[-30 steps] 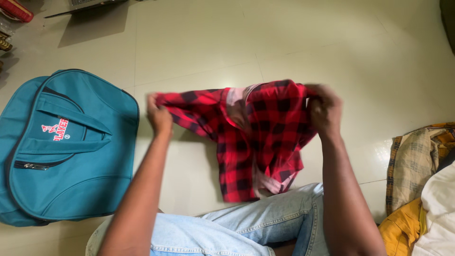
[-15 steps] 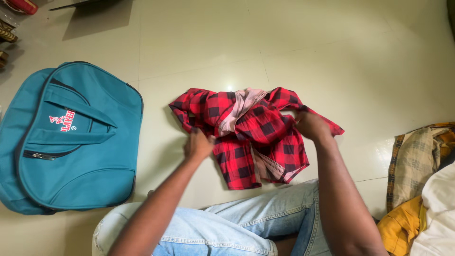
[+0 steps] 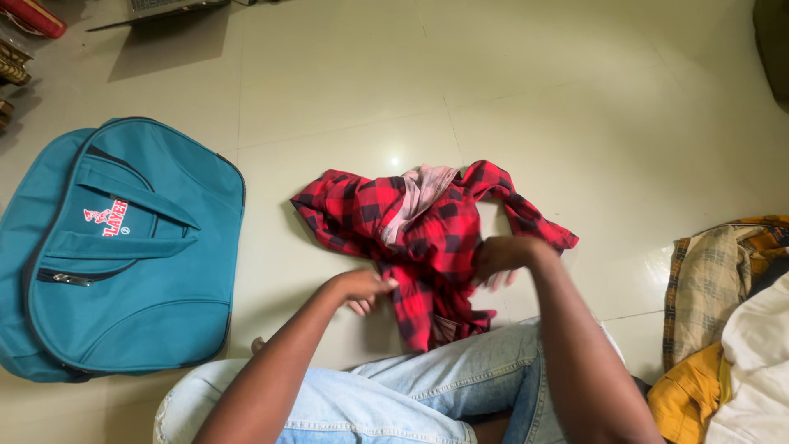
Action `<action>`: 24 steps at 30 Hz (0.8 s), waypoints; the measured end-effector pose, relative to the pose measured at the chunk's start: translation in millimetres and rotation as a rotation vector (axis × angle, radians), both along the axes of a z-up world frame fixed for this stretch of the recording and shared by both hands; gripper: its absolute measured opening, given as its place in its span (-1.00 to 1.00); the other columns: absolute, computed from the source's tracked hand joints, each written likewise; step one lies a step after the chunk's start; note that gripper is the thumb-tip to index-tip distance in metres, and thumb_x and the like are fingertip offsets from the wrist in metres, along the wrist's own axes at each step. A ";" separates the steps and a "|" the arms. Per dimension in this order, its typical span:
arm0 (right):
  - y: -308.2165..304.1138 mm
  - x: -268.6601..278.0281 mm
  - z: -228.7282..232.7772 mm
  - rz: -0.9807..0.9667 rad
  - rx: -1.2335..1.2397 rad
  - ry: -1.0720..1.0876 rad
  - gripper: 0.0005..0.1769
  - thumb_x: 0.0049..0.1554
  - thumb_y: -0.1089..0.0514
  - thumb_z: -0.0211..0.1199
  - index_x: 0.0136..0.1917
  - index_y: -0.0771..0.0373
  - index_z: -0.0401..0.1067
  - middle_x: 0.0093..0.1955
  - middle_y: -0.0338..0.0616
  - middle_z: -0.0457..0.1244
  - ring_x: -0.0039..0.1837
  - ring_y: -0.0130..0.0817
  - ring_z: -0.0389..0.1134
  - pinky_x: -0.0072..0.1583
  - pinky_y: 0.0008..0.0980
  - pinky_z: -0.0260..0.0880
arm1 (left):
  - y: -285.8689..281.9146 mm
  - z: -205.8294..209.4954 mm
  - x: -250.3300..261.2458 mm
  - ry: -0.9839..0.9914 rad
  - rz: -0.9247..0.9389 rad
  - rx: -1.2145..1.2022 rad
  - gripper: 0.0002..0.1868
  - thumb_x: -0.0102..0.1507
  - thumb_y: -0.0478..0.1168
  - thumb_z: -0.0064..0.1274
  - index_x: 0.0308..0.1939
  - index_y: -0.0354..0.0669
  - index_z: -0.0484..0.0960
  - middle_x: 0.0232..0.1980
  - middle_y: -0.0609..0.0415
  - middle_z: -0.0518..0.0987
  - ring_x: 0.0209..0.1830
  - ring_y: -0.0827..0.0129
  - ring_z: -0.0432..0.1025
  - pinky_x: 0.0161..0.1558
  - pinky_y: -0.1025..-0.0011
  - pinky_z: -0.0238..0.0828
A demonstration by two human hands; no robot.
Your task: The person spreads a red plaid shirt on the floor, buttons the center buttons one by one, and then folds the shirt by bringing the sides together.
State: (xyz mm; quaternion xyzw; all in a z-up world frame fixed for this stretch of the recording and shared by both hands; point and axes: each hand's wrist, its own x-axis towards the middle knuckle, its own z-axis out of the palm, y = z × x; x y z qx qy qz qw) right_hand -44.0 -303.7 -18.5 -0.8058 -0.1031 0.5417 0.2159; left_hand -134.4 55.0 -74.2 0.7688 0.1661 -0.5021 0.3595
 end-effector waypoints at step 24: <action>-69.6 44.4 -14.4 -0.973 0.018 -1.455 -0.59 0.10 0.36 0.06 0.24 0.26 0.26 0.35 0.14 0.19 0.21 0.22 0.32 0.12 0.15 0.36 | 105.0 79.1 19.9 -0.963 -0.145 1.205 -0.76 0.34 -0.19 -0.05 0.02 -0.08 0.65 0.22 -0.03 0.49 0.27 0.02 0.36 0.09 0.04 0.43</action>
